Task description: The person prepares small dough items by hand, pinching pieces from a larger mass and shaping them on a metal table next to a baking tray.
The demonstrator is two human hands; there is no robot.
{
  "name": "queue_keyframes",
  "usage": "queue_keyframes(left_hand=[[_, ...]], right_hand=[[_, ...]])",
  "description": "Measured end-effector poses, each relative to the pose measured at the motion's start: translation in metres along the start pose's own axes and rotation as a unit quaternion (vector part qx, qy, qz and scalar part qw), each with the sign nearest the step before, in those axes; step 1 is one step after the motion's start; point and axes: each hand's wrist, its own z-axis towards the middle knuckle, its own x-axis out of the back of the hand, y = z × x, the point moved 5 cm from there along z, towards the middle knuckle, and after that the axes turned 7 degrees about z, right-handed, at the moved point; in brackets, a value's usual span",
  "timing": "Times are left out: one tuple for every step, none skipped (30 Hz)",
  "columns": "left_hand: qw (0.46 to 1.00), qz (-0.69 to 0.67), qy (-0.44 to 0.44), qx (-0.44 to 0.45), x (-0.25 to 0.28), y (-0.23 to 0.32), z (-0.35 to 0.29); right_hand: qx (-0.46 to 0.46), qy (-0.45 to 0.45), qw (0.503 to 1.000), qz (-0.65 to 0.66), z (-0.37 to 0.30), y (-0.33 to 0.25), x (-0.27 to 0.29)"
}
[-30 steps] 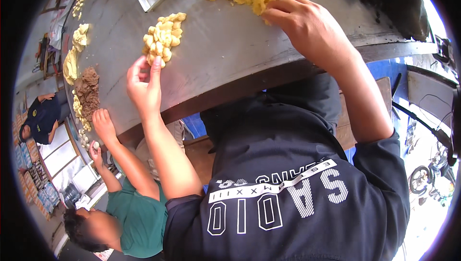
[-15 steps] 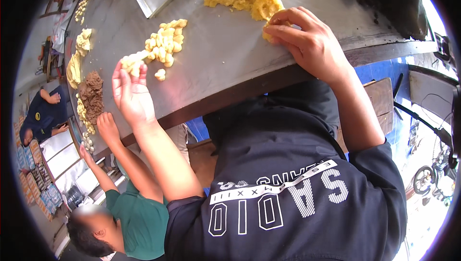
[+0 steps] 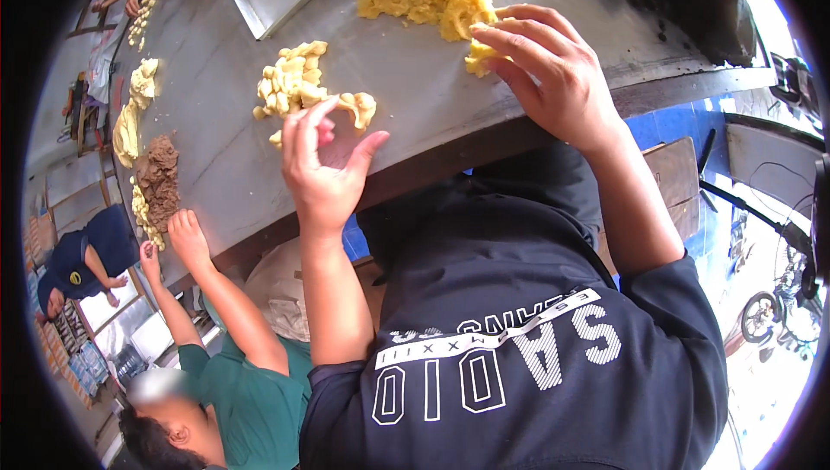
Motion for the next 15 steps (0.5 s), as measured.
queue_keyframes(left_hand=[[0.999,-0.039,0.008,0.035,0.004,-0.01,-0.005],[0.993,-0.069,0.021,0.095,0.006,-0.024,-0.012],[0.992,-0.03,0.025,0.123,0.007,-0.034,-0.016],[0.988,0.005,0.027,0.15,0.007,-0.038,-0.012],[0.988,0.003,0.029,0.151,0.007,-0.04,-0.005],[0.991,0.12,0.028,0.051,0.008,-0.033,0.008],[0.971,0.233,0.026,-0.05,0.008,-0.023,0.015],[0.971,0.231,0.028,-0.05,0.01,-0.025,0.017],[0.97,0.24,0.017,-0.043,0.012,-0.027,0.018],[0.968,0.248,0.007,-0.037,0.014,-0.03,0.019],[0.974,0.219,0.012,-0.063,0.016,-0.031,0.02],[0.974,0.216,0.014,-0.063,0.017,-0.03,0.021],[0.987,0.139,-0.015,-0.08,0.015,-0.027,0.02],[0.993,0.061,-0.044,-0.097,0.014,-0.024,0.019],[0.995,0.042,-0.041,-0.075,0.009,-0.028,0.013]], right_hand=[[0.003,-0.001,1.0,-0.002,0.001,-0.001,0.0],[-0.025,-0.01,1.0,0.013,0.001,0.0,-0.003],[-0.053,-0.019,0.998,0.027,0.002,0.002,-0.005],[-0.051,-0.02,0.998,0.025,0.003,0.0,-0.005],[-0.055,-0.01,0.998,0.015,0.004,-0.002,-0.005],[-0.059,0.0,0.998,0.005,0.005,-0.004,-0.004],[-0.058,-0.001,0.998,0.003,0.005,-0.003,-0.004],[-0.06,0.001,0.998,-0.004,0.004,-0.001,-0.003],[-0.063,0.004,0.998,-0.011,0.002,0.0,-0.002],[-0.062,0.004,0.998,-0.014,0.002,0.002,-0.002],[-0.031,0.028,0.999,-0.032,0.002,0.002,0.001],[0.0,0.052,0.997,-0.051,0.002,0.002,0.003],[0.0,0.052,0.997,-0.054,0.001,0.004,0.001],[-0.012,0.056,0.998,-0.022,-0.001,0.008,-0.001],[-0.023,0.06,0.998,0.011,-0.001,0.01,-0.001]])
